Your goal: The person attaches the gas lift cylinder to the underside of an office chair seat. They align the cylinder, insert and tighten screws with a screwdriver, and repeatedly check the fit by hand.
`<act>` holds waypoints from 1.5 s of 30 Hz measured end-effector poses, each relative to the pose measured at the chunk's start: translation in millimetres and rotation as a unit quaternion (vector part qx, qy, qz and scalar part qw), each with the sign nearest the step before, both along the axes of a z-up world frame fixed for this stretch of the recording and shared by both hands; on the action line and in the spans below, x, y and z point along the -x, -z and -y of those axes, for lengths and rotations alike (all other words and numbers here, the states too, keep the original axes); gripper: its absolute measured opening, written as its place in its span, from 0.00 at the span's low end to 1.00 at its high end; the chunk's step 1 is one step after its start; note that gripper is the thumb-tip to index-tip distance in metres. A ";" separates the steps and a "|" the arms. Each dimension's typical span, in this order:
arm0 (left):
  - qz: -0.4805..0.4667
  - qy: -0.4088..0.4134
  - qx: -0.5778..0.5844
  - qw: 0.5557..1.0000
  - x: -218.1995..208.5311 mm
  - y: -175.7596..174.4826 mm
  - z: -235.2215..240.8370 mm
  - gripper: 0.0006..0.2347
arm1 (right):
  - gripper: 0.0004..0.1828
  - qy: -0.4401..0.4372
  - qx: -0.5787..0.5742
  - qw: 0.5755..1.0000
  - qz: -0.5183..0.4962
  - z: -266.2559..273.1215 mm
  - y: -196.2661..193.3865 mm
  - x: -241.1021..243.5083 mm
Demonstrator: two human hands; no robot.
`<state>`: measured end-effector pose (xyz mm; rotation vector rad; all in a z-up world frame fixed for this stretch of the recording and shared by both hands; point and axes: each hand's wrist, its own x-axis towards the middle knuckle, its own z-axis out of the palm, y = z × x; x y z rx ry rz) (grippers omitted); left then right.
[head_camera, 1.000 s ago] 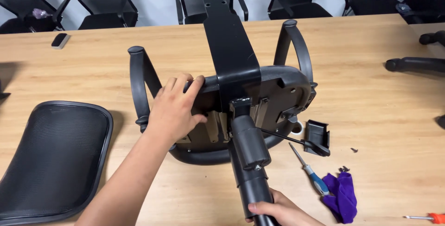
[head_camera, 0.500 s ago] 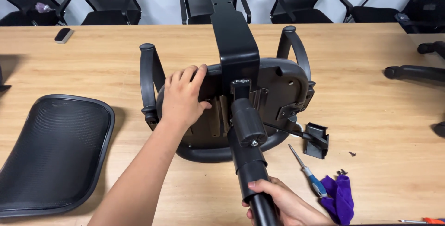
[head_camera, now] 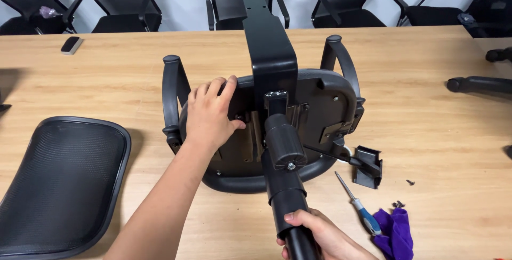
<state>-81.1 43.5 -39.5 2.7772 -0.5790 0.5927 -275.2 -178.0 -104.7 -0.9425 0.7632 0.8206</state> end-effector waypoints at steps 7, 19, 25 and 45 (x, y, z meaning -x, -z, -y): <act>0.019 0.009 0.040 0.999 -0.7 5.3 0.0 0.42 | 0.36 -0.038 -0.002 0.999 0.027 9.7 32.0 1.8; 0.052 0.029 0.049 0.997 2.8 2.5 1.0 0.39 | 0.48 -0.386 -0.031 0.876 0.287 66.6 44.5 8.1; 0.071 0.026 0.048 0.996 2.0 2.8 1.2 0.39 | 0.53 -0.429 -0.071 0.851 0.295 121.1 65.6 -4.7; 0.069 0.019 0.041 0.997 -0.3 4.9 1.2 0.38 | 0.18 -0.170 0.741 0.638 0.120 411.7 338.8 -55.3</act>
